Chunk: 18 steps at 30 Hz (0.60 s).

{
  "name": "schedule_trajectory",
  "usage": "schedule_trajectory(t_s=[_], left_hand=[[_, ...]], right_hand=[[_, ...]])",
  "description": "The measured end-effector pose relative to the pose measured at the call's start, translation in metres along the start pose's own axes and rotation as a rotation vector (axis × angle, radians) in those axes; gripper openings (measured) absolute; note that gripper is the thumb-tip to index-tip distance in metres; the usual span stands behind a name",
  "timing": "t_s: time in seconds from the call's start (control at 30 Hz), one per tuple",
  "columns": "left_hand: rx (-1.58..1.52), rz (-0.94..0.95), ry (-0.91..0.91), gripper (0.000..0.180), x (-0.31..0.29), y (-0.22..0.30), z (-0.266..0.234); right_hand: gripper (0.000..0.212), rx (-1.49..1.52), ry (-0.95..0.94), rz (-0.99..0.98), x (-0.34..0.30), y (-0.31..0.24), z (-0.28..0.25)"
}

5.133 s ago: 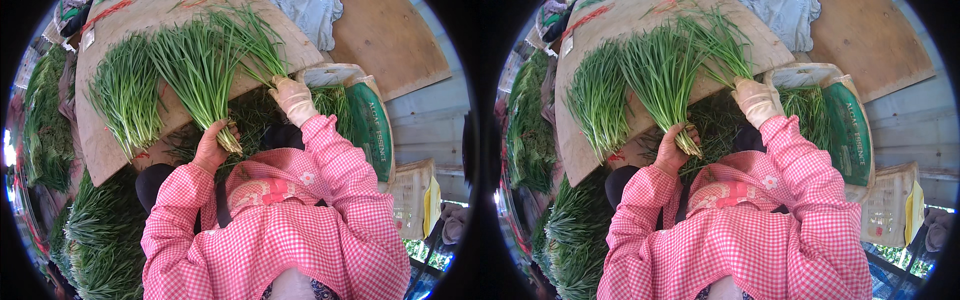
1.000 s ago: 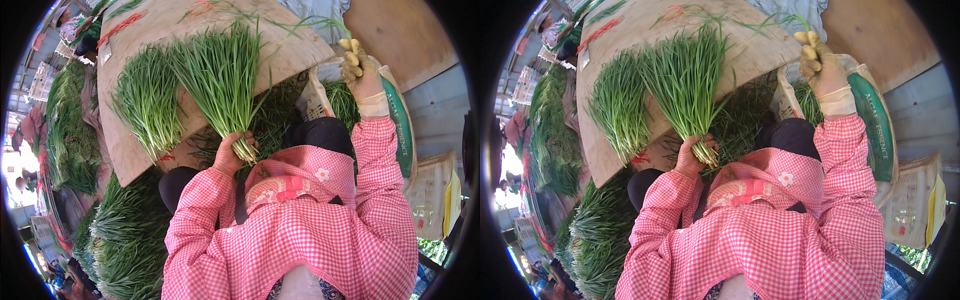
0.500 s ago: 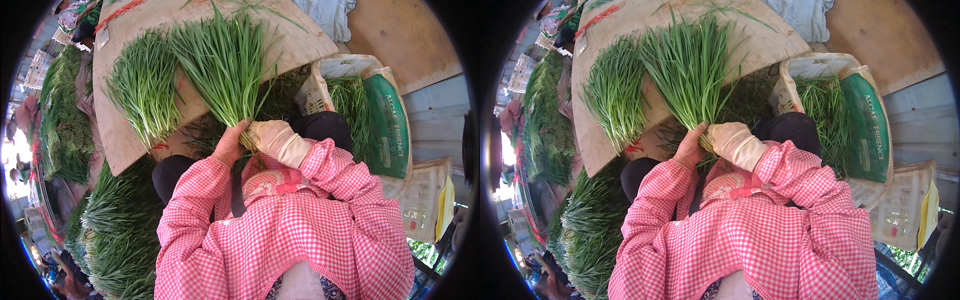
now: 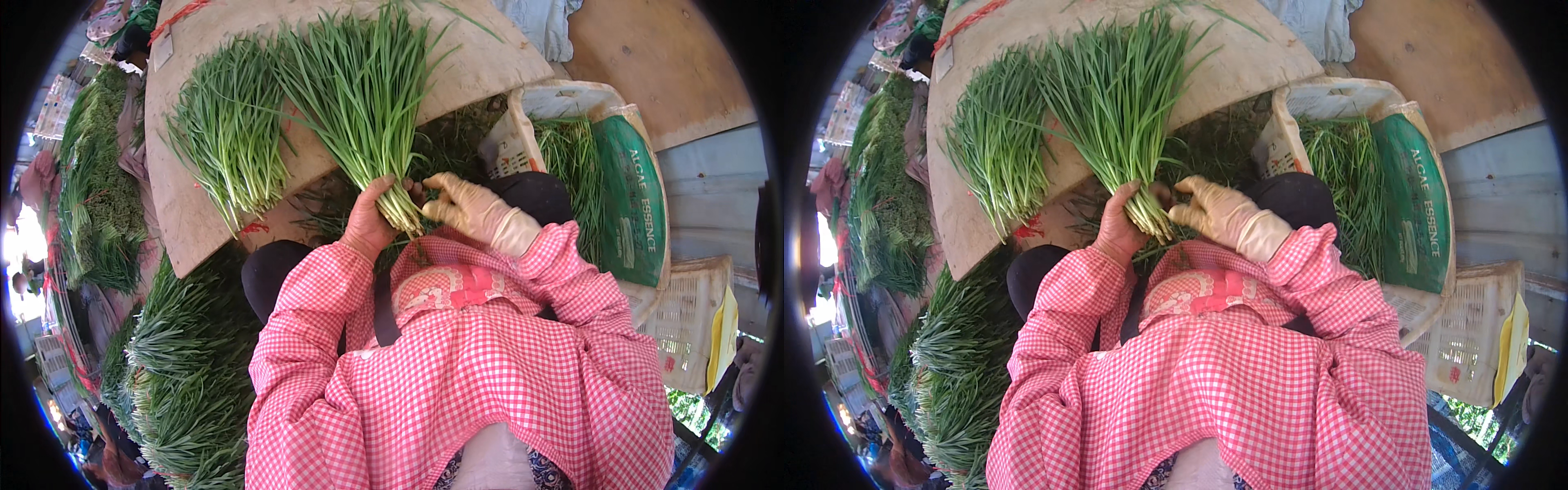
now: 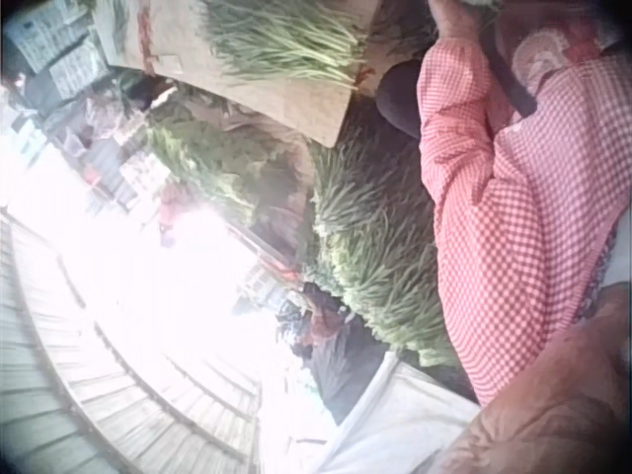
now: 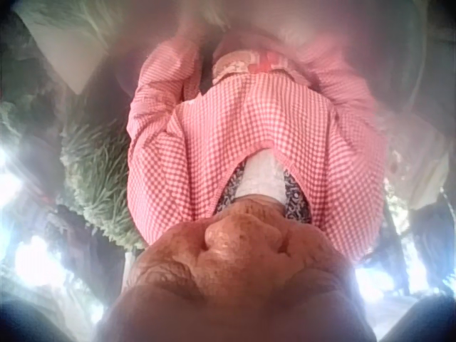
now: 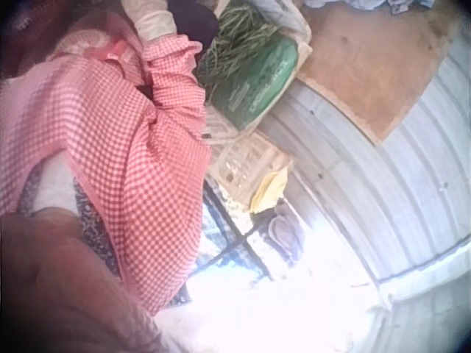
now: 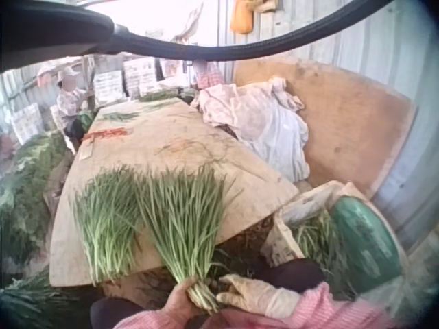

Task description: The person sorts and cleans bunches of green chives by hand, stripping away yellowed or damaged leaves from the stalks and placing cleaned bundles into a plastic crate.

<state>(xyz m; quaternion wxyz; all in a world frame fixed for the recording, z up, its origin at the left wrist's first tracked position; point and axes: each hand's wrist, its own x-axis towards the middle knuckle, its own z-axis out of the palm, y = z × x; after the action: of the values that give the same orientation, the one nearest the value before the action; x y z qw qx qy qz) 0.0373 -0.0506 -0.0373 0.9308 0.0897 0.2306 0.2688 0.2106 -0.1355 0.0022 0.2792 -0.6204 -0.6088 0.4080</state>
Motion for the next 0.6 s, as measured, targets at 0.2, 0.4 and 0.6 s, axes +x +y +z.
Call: schedule_trajectory(t_s=[0.2, 0.4, 0.6], left_hand=[[-0.006, 0.078, 0.055, 0.033, -0.006, 0.001, 0.005], [0.002, 0.043, 0.026, 0.032, -0.001, 0.0, 0.0], [0.02, 0.048, 0.051, 0.03, 0.0, -0.001, -0.006]], right_hand=[[0.056, 0.507, -0.473, 0.263, 0.007, 0.003, 0.026], [0.053, 0.736, -0.389, 0.171, 0.002, 0.017, 0.046], [0.036, 0.612, -0.455, 0.293, -0.013, -0.019, 0.035]])
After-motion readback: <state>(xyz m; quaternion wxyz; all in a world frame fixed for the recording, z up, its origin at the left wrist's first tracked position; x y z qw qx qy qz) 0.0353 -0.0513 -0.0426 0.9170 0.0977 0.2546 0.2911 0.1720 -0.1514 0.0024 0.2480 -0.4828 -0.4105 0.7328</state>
